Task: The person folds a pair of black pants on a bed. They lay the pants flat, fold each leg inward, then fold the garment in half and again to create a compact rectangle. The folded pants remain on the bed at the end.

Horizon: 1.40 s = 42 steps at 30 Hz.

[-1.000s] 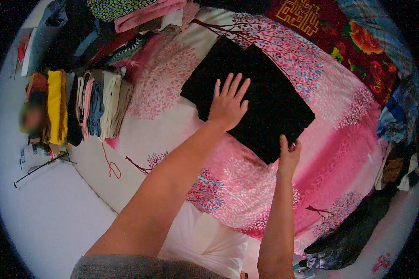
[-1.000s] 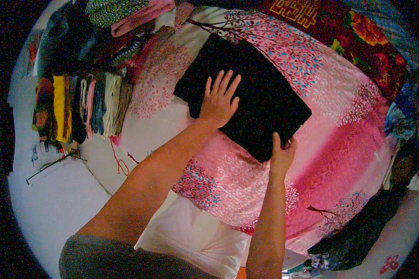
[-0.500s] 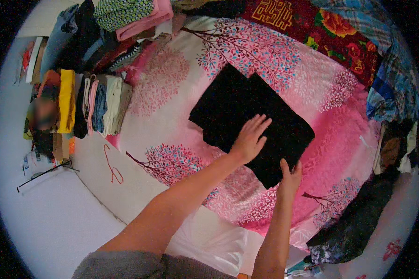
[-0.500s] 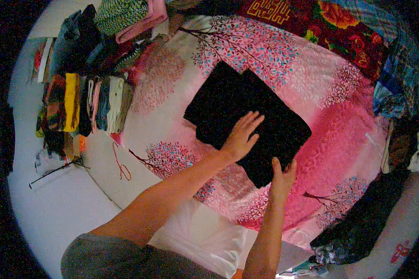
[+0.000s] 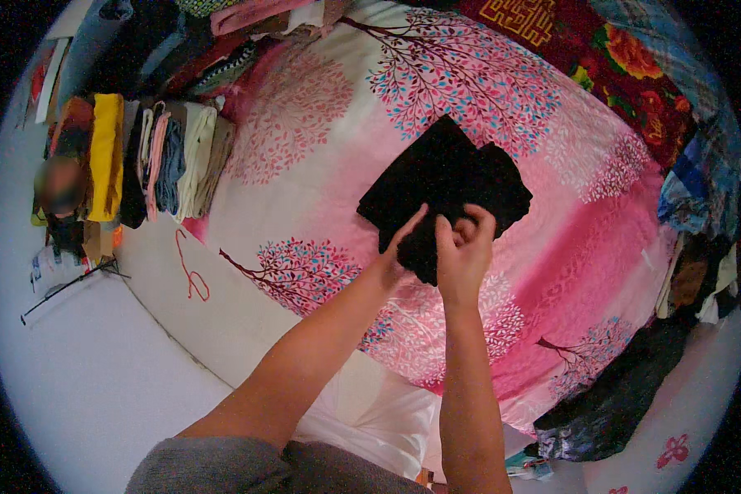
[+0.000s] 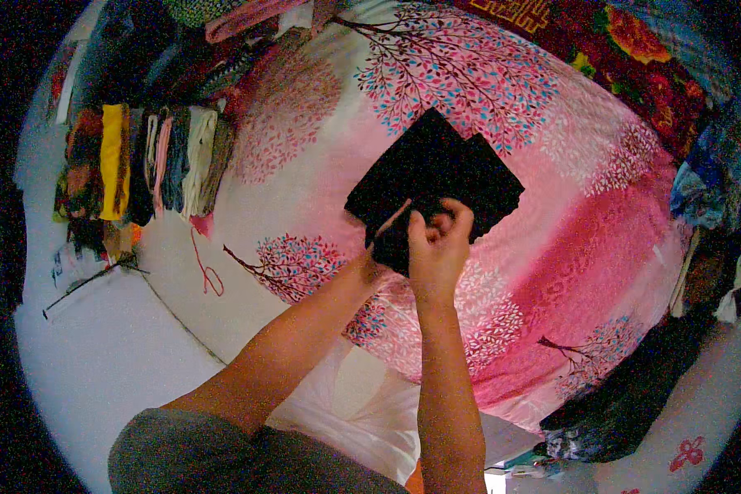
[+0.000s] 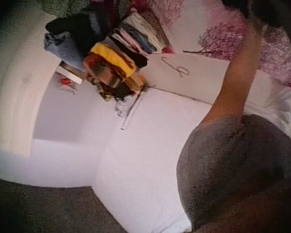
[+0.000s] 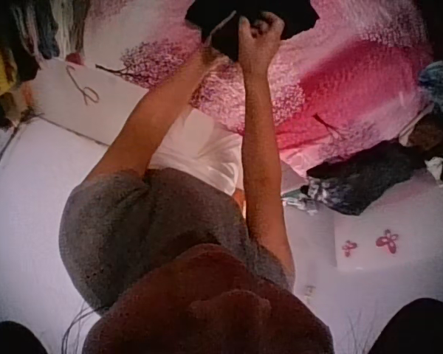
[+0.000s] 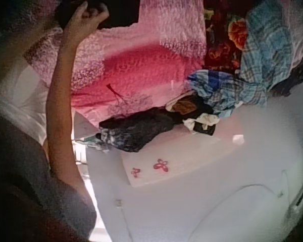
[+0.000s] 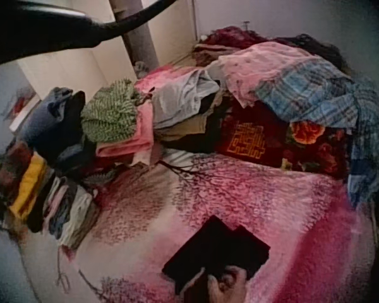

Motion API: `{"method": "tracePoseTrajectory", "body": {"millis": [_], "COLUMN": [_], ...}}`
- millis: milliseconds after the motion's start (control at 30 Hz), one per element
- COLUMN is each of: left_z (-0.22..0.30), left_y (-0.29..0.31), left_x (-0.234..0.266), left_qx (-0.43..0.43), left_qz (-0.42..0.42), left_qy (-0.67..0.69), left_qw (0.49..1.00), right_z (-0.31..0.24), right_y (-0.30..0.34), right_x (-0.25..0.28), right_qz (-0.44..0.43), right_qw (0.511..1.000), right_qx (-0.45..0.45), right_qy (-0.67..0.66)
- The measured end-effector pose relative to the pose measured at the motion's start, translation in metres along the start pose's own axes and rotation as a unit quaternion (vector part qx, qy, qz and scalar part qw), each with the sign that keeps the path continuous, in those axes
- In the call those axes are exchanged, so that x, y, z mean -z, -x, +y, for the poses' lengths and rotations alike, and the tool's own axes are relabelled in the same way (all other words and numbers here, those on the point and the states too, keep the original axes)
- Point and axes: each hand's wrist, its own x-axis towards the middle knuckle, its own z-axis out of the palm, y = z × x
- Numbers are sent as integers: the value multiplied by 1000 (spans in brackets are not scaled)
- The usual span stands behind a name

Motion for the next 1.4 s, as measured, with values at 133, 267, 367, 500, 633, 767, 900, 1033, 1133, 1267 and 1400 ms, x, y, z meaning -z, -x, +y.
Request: {"method": "tracePoseTrajectory", "body": {"millis": [133,267,367,500,633,767,900,1033,1133,1267,1400], "left_z": [16,38,45,59,83,95,96,92,88,87,87], "left_y": [24,46,52,46,23,1,-5,-3,-3,-2,-6], "left_x": [-3,-34,-25,-45,-61,-61,-67,-66,-56,-59,-62], "left_qx": [-99,-32,-129,-293,-314,-254,-186,-194,-266,-316,-308], "left_qz": [171,352,386,383,322,309,320,314,315,299,279], "left_qy": [-51,-124,-246,-678,-789,-821,-814,-802,-787,-804,-823], "left_qw": [979,927,880,555,419,407,447,469,459,406,387], "right_z": [23,40,40,43,40,38,37,37,36,34,38], "right_y": [-39,-65,-65,-66,-67,-67,-67,-65,-64,-67,-70], "right_x": [-18,-20,-35,-29,-26,-26,-20,-14,-13,-13,-17], "right_qz": [-83,-98,-110,-109,-121,-129,-133,-129,-135,-137,-123], "right_qw": [995,992,991,989,988,986,985,984,983,984,984], "right_qx": [-23,-43,-57,-79,-94,-109,-112,-122,-117,-113,-127], "right_qy": [40,68,49,68,21,3,12,17,28,35,9]}}
